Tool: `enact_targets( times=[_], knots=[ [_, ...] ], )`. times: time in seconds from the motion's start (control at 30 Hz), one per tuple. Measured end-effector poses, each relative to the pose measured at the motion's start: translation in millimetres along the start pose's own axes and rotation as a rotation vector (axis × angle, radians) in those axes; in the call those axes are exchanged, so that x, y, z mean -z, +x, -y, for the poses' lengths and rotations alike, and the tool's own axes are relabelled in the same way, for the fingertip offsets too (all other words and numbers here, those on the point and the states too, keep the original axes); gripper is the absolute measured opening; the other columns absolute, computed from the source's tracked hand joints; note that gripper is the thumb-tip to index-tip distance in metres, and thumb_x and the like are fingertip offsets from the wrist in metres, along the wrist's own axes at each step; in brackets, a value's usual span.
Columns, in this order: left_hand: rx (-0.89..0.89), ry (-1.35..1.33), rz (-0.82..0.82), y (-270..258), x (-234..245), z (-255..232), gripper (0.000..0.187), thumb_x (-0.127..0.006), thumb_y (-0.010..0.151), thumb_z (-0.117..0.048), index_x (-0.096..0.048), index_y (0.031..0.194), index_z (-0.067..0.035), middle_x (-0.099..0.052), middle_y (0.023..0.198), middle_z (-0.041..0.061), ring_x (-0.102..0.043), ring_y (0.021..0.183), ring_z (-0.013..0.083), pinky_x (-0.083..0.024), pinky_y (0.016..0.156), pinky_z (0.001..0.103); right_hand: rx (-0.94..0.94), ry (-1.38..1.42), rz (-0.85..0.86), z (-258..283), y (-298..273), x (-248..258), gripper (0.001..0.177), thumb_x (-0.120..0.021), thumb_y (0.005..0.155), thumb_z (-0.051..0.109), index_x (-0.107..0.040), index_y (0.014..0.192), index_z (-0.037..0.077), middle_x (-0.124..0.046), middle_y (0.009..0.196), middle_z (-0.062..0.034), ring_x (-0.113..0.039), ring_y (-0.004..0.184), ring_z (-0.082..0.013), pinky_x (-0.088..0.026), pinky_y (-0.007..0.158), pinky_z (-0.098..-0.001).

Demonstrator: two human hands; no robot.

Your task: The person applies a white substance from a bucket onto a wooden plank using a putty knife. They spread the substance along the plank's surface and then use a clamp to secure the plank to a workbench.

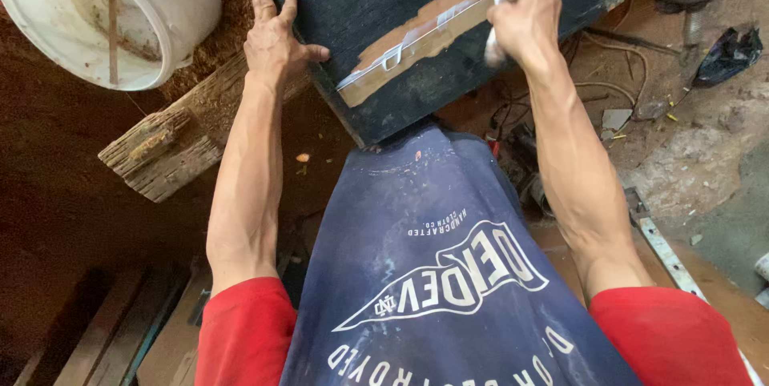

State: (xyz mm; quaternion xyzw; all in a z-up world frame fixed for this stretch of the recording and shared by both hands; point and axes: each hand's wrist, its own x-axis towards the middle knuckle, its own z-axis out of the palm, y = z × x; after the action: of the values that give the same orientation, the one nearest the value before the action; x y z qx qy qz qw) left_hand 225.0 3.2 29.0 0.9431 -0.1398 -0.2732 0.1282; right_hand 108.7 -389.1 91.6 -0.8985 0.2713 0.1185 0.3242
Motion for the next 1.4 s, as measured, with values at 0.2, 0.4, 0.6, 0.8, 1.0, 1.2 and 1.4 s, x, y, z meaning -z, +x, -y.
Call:
enact_targets(
  times=[0.2, 0.4, 0.6, 0.8, 1.0, 1.2, 1.4],
  knots=[
    [-0.043, -0.034, -0.032, -2, -2, 4, 0.132, -0.097, 0.063, -0.053, -0.022, 0.167, -0.026, 0.005, 0.169, 0.020, -0.015, 0.158, 0.0363, -0.042, 0.116, 0.047, -0.182, 0.355, 0.104, 89, -30, -25, 0.019, -0.045, 0.088, -0.007, -0.064, 0.082, -0.006, -0.069, 0.064, -0.0188, -0.075, 0.053, -0.0225, -0.060, 0.044, -0.0314],
    [-0.088, -0.084, -0.055, -3, -4, 6, 0.129, -0.098, 0.065, -0.050, -0.024, 0.167, -0.024, -0.001, 0.168, 0.024, -0.017, 0.156, 0.0396, -0.042, 0.116, 0.049, 0.078, -0.018, 0.148, 118, -79, -136, 0.020, -0.062, 0.076, 0.006, -0.065, 0.062, -0.007, -0.066, 0.060, -0.0247, -0.071, 0.055, -0.0322, -0.058, 0.060, -0.0440],
    [-0.100, -0.073, -0.069, -6, -4, 4, 0.131, -0.098, 0.064, -0.053, -0.021, 0.165, -0.022, 0.000, 0.167, 0.026, -0.017, 0.155, 0.0429, -0.044, 0.114, 0.050, 0.195, -0.034, 0.137, 137, -114, -193, 0.014, -0.067, 0.072, 0.006, -0.070, 0.070, -0.007, -0.066, 0.068, -0.0299, -0.069, 0.066, -0.0408, -0.056, 0.065, -0.0495],
    [-0.117, -0.057, -0.068, -2, -5, 8, 0.135, -0.099, 0.062, -0.055, -0.019, 0.167, -0.024, 0.004, 0.168, 0.024, -0.018, 0.155, 0.0430, -0.044, 0.113, 0.051, -0.144, 0.554, 0.368, 89, -107, -74, 0.031, -0.068, 0.090, 0.006, -0.067, 0.120, 0.005, -0.072, 0.110, -0.0149, -0.075, 0.074, -0.0178, -0.067, 0.059, -0.0318],
    [-0.012, 0.003, -0.001, 1, 1, -10, 0.137, -0.098, 0.062, -0.049, -0.016, 0.168, -0.022, 0.005, 0.167, 0.028, -0.017, 0.156, 0.0422, -0.044, 0.112, 0.050, 0.501, -0.122, -0.297, -41, -60, -7, 0.033, -0.070, 0.097, -0.003, -0.073, 0.129, 0.005, -0.055, 0.135, -0.0221, -0.067, 0.114, -0.0363, -0.062, 0.091, -0.0405],
    [0.100, 0.091, 0.040, 9, 1, -24, 0.138, -0.097, 0.065, -0.049, -0.012, 0.169, -0.020, 0.002, 0.166, 0.031, -0.018, 0.156, 0.0435, -0.045, 0.111, 0.052, 0.451, -0.302, -0.178, -57, -40, -20, 0.029, -0.070, 0.098, 0.002, -0.073, 0.126, 0.004, -0.059, 0.124, -0.0156, -0.070, 0.097, -0.0365, -0.060, 0.079, -0.0444],
    [0.146, 0.082, 0.040, 7, 3, -28, 0.138, -0.098, 0.063, -0.044, -0.012, 0.168, -0.023, 0.001, 0.167, 0.029, -0.019, 0.155, 0.0419, -0.042, 0.113, 0.051, 0.340, -0.368, -0.043, -39, -36, 23, 0.023, -0.065, 0.095, 0.002, -0.074, 0.116, 0.003, -0.057, 0.111, -0.0198, -0.069, 0.085, -0.0373, -0.059, 0.071, -0.0476]
  ],
)
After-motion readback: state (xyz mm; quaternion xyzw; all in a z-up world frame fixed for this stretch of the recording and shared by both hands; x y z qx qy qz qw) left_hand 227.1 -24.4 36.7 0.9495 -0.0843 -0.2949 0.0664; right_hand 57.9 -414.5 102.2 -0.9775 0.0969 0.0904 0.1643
